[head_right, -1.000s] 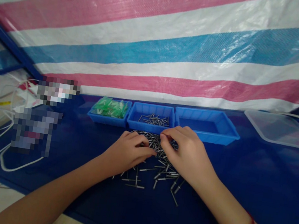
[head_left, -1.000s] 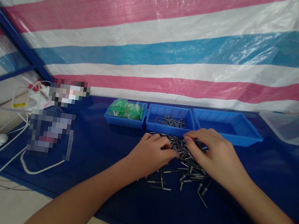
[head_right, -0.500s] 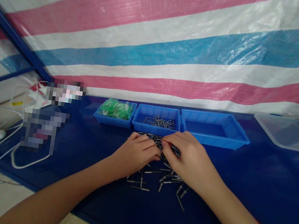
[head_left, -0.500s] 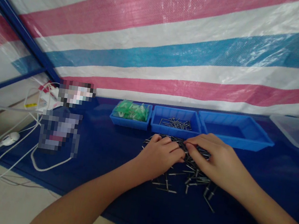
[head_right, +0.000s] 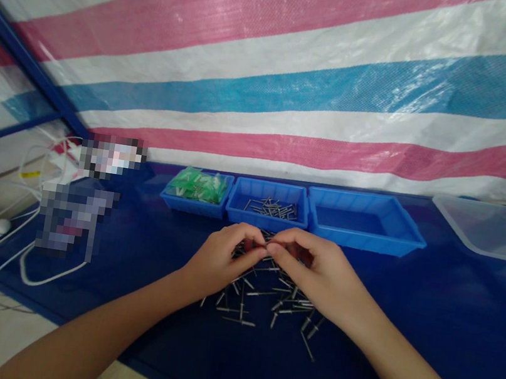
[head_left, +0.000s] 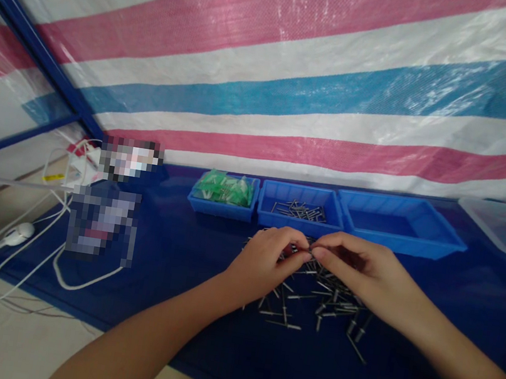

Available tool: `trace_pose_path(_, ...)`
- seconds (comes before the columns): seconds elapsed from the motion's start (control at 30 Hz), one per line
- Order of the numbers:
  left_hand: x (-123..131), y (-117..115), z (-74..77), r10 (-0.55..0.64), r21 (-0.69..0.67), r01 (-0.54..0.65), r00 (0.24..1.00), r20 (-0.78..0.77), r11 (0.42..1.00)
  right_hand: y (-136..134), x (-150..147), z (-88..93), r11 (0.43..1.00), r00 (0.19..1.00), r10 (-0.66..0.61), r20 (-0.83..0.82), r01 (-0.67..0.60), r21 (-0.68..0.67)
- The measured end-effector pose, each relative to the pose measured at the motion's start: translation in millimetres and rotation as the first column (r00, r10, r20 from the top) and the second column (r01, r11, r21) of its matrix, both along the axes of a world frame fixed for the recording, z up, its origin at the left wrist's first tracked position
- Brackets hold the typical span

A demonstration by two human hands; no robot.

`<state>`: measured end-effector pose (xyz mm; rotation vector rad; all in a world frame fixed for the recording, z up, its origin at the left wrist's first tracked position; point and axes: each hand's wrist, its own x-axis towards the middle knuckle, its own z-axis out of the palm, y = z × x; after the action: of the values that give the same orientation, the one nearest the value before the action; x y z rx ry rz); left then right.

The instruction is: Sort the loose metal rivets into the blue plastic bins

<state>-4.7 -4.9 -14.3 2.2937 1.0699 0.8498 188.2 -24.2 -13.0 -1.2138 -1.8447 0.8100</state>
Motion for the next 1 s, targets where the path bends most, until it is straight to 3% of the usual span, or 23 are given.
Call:
trace_pose_path(0.1, 0.9, 0.3, -0.8, 0.020, -0.045, -0.017, 0.998, 0.066, 0.999, -2.4, -3.7, 1.4, 0.999, 1.000, -0.020, -0.016, 0.020, 0.038)
trace_pose_path(0.33, 2.2, -0.7, 3.0, -0.007, -0.050, 0.010, 0.998, 0.060, 0.999, -5.8, -6.2, 0.6, 0.977, 0.991, -0.112, 0.079, 0.095, 0.191)
trace_pose_path(0.63, -0.2, 0.0, 2.9, -0.029, -0.006, 0.030, 0.993, 0.118, 1.000, -5.7, -4.5, -1.6, 0.984, 0.994, -0.085, 0.063, 0.073, 0.164)
trace_pose_path(0.77, -2.1, -0.1, 7.0, 0.008, 0.006, -0.009, 0.991, 0.137, 1.000, -4.5, -3.6, 0.3, 0.981, 0.992, -0.022, 0.123, -0.002, 0.193)
trace_pose_path(0.87, -2.8, -0.1, 8.8, 0.047, -0.017, -0.046, 0.991, 0.124, 0.999, 0.7, -3.2, 4.4, 0.950, 0.978, -0.083, 0.192, 0.019, 0.312)
trace_pose_path(1.0, -4.3, 2.4, 7.6, 0.073, -0.053, -0.068, 0.992, 0.101, 0.996, 21.8, -2.9, 11.3, 0.837, 0.900, -0.308, 0.308, 0.103, 0.537)
